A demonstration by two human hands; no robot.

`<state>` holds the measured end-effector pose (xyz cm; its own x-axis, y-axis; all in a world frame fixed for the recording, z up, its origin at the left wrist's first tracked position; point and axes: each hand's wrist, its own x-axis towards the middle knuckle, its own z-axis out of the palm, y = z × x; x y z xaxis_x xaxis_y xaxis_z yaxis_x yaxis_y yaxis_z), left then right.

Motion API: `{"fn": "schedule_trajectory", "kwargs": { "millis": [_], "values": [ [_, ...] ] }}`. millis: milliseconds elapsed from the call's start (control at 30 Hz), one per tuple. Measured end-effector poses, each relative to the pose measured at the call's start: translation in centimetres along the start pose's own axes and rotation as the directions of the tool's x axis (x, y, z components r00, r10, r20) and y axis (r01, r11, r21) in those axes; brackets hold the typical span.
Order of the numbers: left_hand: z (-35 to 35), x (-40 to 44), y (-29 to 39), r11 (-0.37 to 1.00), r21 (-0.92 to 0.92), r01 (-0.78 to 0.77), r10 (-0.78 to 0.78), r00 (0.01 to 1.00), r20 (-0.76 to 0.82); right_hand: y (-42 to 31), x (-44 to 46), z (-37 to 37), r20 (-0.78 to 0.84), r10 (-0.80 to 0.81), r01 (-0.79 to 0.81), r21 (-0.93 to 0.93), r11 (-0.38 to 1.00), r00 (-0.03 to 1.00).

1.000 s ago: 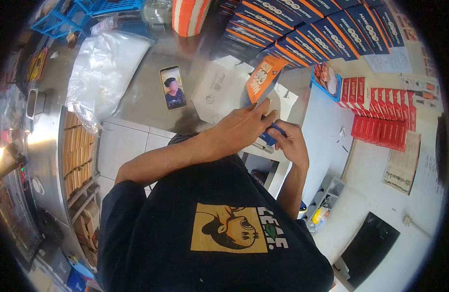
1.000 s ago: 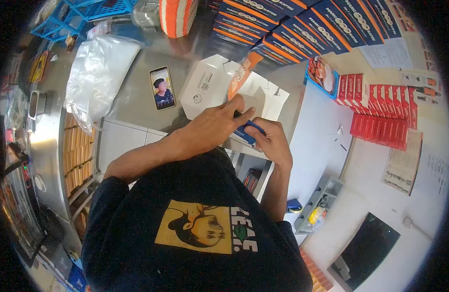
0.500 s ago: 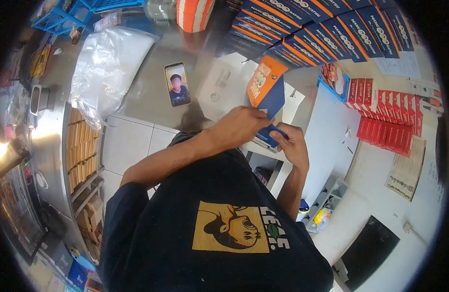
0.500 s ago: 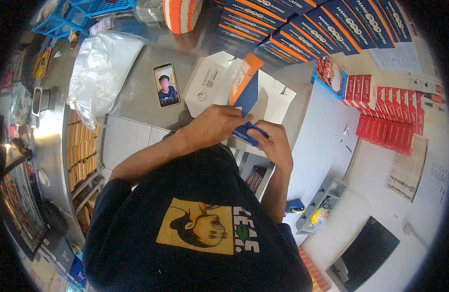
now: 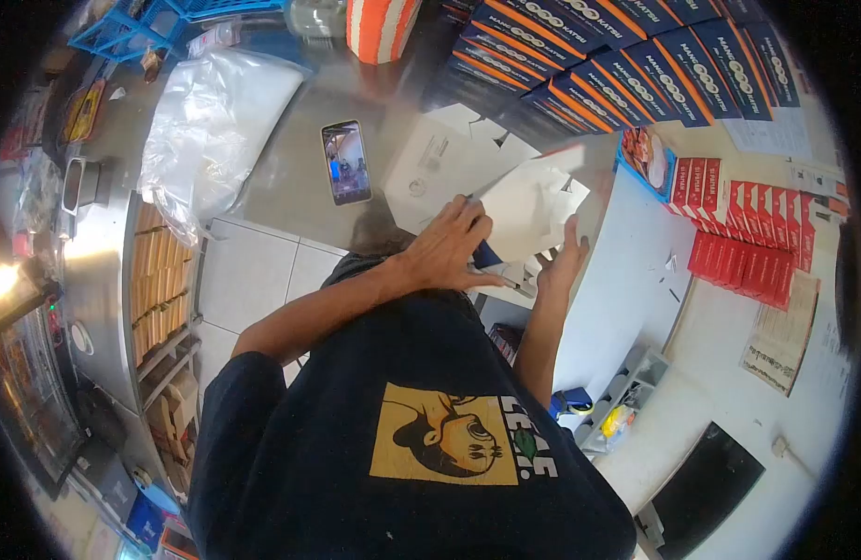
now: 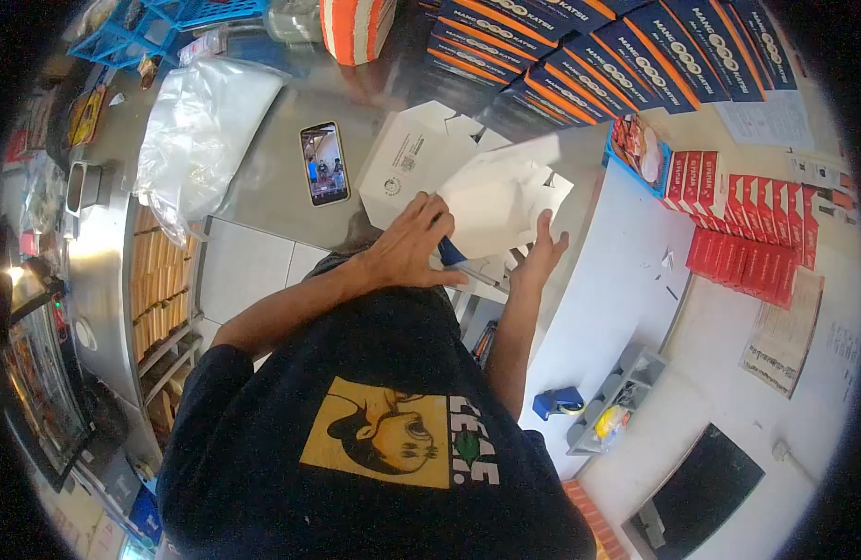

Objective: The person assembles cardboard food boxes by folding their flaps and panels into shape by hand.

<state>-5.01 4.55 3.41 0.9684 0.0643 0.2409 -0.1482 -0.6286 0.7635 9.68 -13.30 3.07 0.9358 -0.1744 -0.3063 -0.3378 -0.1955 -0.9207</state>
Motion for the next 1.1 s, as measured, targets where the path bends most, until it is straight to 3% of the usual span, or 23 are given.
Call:
{"fn": "schedule_trajectory", "kwargs": {
  "millis": [33,167,267,367,467,567,633,767,833,867,933,967,1033,1100],
  "values": [
    [0.6,-0.3,-0.8,1.0,0.028,0.002,-0.002,1.0,-0.006,-0.3,-0.1,0.1,-0.035,0.226,-0.224,0.043,0.974,0.974],
    [2.4,-0.8,-4.5,0.992,0.123,-0.04,0.054,0.993,-0.108,3.7,2.9,-0.9,-0.051,0.233,-0.226,0.118,0.967,0.971],
    [2.6,-1.2,-6.1,0.998,0.035,0.048,-0.049,0.999,0.005,5.1,3.8,-0.9,-0.068,0.292,-0.275,0.186,0.943,0.954],
    [3.0,-1.1,-7.6,0.994,0.087,-0.07,0.071,0.997,-0.006,7.3,5.2,-1.0,-0.12,0.306,-0.286,0.161,0.945,0.944],
    [2.4,-0.8,-8.1,0.998,0.056,-0.035,0.034,0.999,0.017,8.9,6.4,-1.2,-0.085,0.376,-0.364,0.131,0.922,0.923],
    [1.9,-0.1,-8.5,0.998,0.008,0.069,-0.069,0.985,0.159,10.0,6.9,-1.5,0.042,0.42,-0.422,0.059,0.905,0.907],
    [3.7,-0.6,-10.0,0.984,0.179,-0.021,0.019,1.0,0.008,12.8,8.0,-1.8,0.091,0.334,-0.346,0.247,0.905,0.938],
    [4.9,-0.4,-11.4,0.958,0.233,-0.166,0.187,0.98,-0.073,13.1,7.2,-1.4,0.054,0.265,-0.27,0.243,0.932,0.963],
    [4.5,0.0,-10.6,0.995,0.081,-0.053,0.05,0.998,0.037,12.5,6.4,-1.4,0.105,0.121,-0.132,0.109,0.985,0.987],
    [4.4,0.3,-10.3,0.995,0.081,-0.052,0.049,0.998,0.036,12.4,6.0,-1.4,0.106,0.12,-0.131,0.108,0.985,0.987],
    [4.6,0.9,-10.1,0.997,0.073,-0.01,0.001,0.991,0.134,12.7,5.8,-1.8,0.153,-0.038,0.042,-0.023,0.999,0.987],
    [4.7,1.0,-10.1,0.997,0.072,-0.013,0.003,0.991,0.132,12.9,5.6,-1.9,0.153,-0.042,0.046,-0.023,0.999,0.987],
    [5.7,0.9,-10.7,0.996,0.088,-0.024,0.012,0.991,0.136,12.5,4.1,-1.3,0.244,-0.228,0.284,-0.229,0.931,0.943],
    [6.6,0.7,-10.8,0.989,0.143,-0.048,0.036,0.996,0.08,11.8,2.7,-0.6,0.271,-0.199,0.284,-0.324,0.902,0.942]
  ]
}}
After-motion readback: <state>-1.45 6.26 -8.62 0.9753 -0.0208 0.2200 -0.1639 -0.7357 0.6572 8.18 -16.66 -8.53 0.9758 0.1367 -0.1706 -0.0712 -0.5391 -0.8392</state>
